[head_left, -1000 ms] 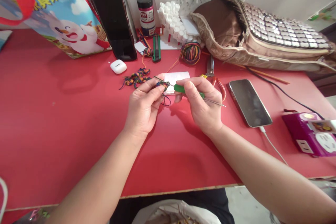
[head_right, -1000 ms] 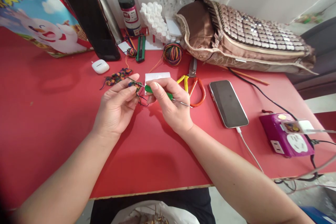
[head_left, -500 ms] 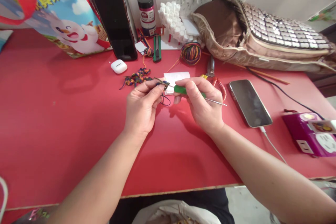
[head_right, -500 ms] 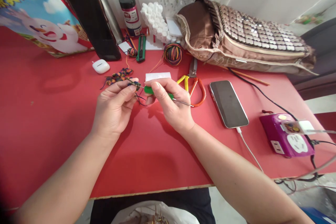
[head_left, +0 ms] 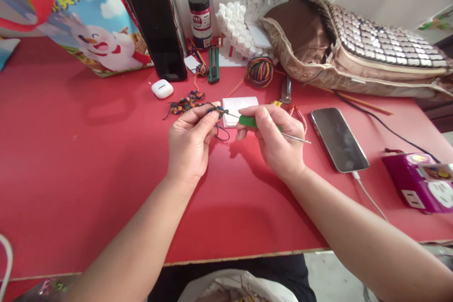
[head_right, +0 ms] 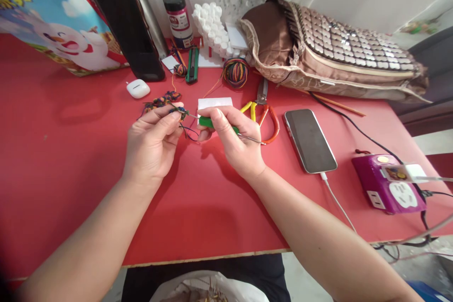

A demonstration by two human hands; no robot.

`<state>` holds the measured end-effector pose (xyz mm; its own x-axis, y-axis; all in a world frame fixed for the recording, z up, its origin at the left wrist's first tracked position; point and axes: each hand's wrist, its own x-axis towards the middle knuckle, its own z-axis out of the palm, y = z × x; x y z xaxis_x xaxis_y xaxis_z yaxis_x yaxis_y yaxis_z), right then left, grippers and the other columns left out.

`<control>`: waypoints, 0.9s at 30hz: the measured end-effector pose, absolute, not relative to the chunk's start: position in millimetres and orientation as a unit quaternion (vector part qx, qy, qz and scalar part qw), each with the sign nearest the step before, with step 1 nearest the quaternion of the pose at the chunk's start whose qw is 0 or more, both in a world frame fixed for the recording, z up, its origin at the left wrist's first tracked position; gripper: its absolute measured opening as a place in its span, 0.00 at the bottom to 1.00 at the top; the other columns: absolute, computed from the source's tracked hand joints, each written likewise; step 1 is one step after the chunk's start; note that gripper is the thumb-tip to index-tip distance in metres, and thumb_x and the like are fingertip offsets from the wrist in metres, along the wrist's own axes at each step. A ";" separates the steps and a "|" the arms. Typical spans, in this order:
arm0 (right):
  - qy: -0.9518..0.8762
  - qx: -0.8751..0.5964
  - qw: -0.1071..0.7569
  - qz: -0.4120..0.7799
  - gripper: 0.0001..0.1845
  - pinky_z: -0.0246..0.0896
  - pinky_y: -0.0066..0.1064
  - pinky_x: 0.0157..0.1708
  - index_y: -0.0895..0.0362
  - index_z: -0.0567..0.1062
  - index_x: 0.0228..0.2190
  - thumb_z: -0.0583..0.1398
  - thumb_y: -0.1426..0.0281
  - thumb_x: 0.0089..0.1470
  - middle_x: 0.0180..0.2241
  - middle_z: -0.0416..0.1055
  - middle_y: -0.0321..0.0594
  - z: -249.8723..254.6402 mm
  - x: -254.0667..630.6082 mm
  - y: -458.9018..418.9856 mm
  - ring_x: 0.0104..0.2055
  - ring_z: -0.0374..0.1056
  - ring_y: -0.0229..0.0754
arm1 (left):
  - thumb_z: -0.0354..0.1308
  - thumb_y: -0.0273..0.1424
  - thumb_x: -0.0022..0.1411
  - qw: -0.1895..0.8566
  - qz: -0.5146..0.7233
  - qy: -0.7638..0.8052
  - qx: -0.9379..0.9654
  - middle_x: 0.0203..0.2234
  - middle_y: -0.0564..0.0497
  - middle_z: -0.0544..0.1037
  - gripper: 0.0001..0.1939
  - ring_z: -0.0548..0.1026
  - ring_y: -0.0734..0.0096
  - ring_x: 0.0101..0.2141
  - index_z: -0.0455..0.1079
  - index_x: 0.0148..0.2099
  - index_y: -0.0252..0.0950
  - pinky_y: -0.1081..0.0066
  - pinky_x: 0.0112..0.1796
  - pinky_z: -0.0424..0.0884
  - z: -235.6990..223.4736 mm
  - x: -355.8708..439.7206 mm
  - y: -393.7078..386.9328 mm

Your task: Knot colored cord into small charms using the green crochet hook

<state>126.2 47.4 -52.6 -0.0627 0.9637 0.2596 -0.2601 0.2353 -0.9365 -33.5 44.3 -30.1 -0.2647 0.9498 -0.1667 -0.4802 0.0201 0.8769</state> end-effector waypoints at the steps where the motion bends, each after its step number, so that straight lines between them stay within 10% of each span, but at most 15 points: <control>1: -0.515 -0.345 0.592 0.515 0.14 0.81 0.41 0.40 0.49 0.88 0.41 0.67 0.54 0.69 0.33 0.83 0.37 -52.5 126.2 47.3 0.32 0.81 0.43 | 0.77 0.24 0.51 0.550 0.650 0.457 0.257 0.28 0.50 0.83 0.06 0.69 0.80 0.25 0.87 0.34 0.37 0.73 0.26 0.64 -30.1 -33.2 44.1; 27: -0.606 -0.336 0.599 0.401 0.12 0.80 0.34 0.36 0.53 0.86 0.42 0.64 0.61 0.73 0.30 0.84 0.36 -51.3 124.0 47.4 0.31 0.82 0.39 | 0.75 0.18 0.52 0.563 0.649 0.451 0.243 0.30 0.51 0.85 0.10 0.75 0.79 0.29 0.88 0.35 0.37 0.78 0.30 0.71 -29.1 -28.4 43.1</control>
